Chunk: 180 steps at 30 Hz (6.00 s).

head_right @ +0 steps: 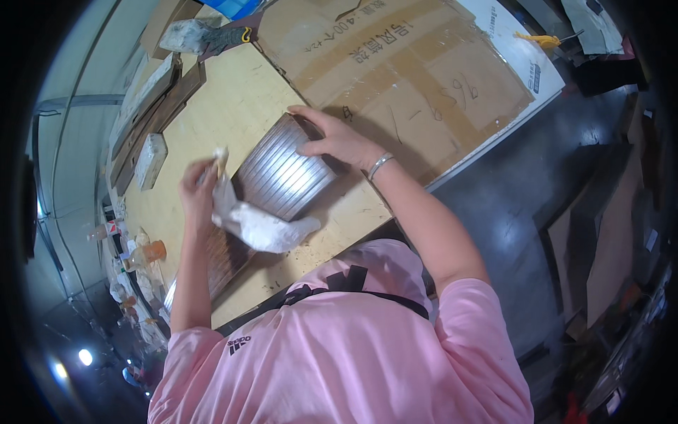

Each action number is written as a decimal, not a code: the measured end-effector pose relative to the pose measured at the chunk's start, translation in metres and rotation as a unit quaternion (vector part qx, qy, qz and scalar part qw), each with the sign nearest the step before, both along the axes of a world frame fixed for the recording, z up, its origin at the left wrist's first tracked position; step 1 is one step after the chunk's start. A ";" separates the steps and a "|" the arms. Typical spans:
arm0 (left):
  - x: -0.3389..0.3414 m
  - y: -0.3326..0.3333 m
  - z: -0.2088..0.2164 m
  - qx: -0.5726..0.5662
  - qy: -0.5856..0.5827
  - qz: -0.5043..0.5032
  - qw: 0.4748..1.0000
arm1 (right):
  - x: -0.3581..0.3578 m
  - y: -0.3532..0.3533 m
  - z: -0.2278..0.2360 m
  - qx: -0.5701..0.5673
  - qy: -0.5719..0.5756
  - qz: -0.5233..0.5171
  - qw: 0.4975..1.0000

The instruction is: The person applies liquid from a bottle onto a cloth, wipes and polishes the wooden board across its surfaces with the cloth, scrapes an edge with a metal blade, and then lifts and rotates the board by hand.

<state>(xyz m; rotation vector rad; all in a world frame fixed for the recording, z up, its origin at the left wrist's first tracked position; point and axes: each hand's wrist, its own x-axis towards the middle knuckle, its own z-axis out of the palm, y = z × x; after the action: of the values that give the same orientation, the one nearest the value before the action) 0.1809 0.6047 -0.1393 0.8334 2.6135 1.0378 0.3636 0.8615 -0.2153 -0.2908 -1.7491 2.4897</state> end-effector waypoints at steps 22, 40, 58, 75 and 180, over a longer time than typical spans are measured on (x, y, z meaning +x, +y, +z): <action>0.037 -0.060 -0.025 -0.017 0.151 0.048 0.987 | -0.023 0.040 0.032 0.106 -0.105 0.130 0.980; 0.021 -0.069 -0.028 0.137 0.053 0.138 0.979 | -0.050 -0.133 0.098 0.649 0.045 0.131 0.748; -0.088 -0.784 -0.060 -0.144 0.141 0.581 0.788 | -0.070 -0.246 0.048 0.753 0.003 0.063 0.655; -0.094 -0.937 -0.144 -0.009 0.255 0.591 0.766 | -0.078 -0.270 0.058 0.766 0.012 0.029 0.642; 0.008 -0.198 -0.050 0.184 -0.004 0.257 0.949 | 0.002 -0.014 0.019 0.168 -0.147 -0.206 0.953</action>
<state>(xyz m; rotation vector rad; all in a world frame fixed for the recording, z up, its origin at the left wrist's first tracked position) 0.1889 0.4069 -0.1890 0.1870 2.7346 1.6921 0.3657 0.8476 -0.1966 -0.9253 -1.9298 1.8981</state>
